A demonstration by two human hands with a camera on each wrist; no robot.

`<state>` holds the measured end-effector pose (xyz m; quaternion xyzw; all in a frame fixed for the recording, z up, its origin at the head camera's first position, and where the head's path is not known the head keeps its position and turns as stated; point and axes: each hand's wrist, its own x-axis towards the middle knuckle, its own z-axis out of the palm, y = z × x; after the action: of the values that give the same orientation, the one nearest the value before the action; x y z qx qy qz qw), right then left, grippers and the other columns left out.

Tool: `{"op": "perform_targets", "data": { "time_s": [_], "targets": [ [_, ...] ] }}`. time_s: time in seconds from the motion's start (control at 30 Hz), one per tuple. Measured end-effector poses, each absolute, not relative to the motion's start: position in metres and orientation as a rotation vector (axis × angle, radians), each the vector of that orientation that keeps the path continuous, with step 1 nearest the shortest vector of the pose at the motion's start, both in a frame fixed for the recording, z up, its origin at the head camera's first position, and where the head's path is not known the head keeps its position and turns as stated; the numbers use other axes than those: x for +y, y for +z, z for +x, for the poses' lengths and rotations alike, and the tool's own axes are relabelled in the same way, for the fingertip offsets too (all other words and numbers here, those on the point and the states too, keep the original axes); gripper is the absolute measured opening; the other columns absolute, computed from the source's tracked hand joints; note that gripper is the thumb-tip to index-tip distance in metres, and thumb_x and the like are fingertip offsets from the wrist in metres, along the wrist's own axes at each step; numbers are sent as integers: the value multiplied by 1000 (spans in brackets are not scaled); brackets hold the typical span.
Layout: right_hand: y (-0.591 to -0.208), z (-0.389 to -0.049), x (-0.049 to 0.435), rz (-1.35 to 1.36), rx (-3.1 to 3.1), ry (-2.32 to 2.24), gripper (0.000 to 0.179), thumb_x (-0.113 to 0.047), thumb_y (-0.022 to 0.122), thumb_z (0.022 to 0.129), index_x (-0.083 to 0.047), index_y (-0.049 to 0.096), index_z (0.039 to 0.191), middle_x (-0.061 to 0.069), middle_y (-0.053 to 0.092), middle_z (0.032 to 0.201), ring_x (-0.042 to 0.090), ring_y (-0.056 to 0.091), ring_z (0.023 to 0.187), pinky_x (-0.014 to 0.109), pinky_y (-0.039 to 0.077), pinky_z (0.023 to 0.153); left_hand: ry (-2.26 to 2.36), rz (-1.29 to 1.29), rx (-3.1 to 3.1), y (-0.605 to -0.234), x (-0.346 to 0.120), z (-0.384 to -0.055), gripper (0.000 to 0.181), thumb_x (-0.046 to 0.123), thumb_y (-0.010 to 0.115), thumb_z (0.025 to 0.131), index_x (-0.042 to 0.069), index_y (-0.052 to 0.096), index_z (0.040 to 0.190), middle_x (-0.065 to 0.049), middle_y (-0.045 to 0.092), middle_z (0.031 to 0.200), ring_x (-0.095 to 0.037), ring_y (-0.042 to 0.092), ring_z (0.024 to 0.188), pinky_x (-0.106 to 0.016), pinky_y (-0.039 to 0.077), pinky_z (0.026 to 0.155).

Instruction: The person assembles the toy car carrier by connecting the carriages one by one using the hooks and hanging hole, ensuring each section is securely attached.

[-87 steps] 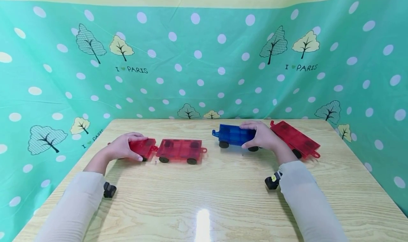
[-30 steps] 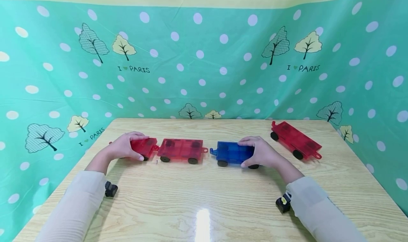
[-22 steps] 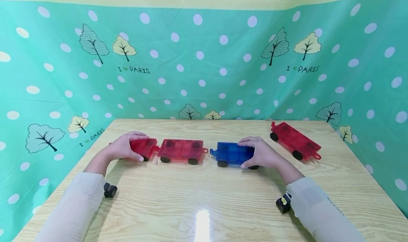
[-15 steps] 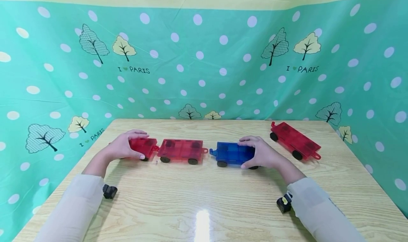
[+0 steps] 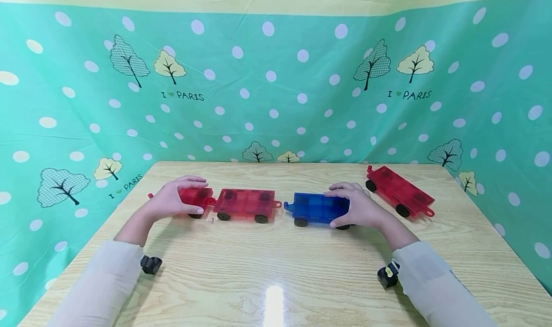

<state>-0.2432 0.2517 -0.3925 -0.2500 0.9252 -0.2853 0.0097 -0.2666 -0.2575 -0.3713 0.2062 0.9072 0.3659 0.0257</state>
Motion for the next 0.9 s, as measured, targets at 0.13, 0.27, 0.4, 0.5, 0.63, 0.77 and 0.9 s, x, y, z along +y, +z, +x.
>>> {"op": "perform_targets", "data": {
  "time_s": [0.13,0.27,0.4,0.5,0.63,0.77,0.9],
  "targets": [
    [-393,-244,253,-782,2888,-891,74,-39,89,68,-13,62,132,14,47,141,42,34,129,68,34,97,1200,652,2789,-370,-252,-264,64,25,88,72,14,63,130,-3,50,138,-30,39,132,-52,50,92],
    [-393,-244,253,-785,2891,-885,73,-41,88,68,-13,63,131,14,47,141,42,34,129,68,35,96,1273,689,2758,-369,-245,-261,63,28,87,74,12,63,129,-4,51,136,-29,40,130,-55,47,95],
    [-392,-244,254,-795,2898,-873,72,-41,88,69,-13,63,131,15,47,140,42,34,129,68,36,95,1287,749,2741,-367,-235,-259,61,29,86,75,10,63,129,-4,52,135,-28,41,129,-57,44,98],
    [-392,-244,254,-798,2896,-869,72,-41,88,69,-13,63,131,14,48,140,43,35,129,68,37,95,1286,801,2728,-366,-227,-258,58,27,86,75,8,65,126,-3,52,134,-27,41,129,-57,42,99],
    [-392,-244,255,-793,2891,-866,71,-40,87,70,-14,63,131,14,48,140,43,34,129,68,37,95,1302,844,2704,-365,-217,-257,55,25,86,76,8,67,124,-3,53,132,-26,42,127,-58,42,98],
    [-391,-244,255,-792,2890,-864,70,-39,87,71,-14,63,131,14,47,140,43,34,129,69,37,95,1304,848,2709,-364,-206,-256,51,26,85,76,9,68,122,-3,53,131,-24,44,124,-58,45,92],
    [-391,-244,255,-806,2889,-870,70,-39,87,71,-13,63,131,15,47,140,43,34,129,69,36,95,1280,841,2733,-363,-196,-256,49,28,85,76,11,70,119,-1,53,130,-23,43,124,-58,46,90]
  ]
}}
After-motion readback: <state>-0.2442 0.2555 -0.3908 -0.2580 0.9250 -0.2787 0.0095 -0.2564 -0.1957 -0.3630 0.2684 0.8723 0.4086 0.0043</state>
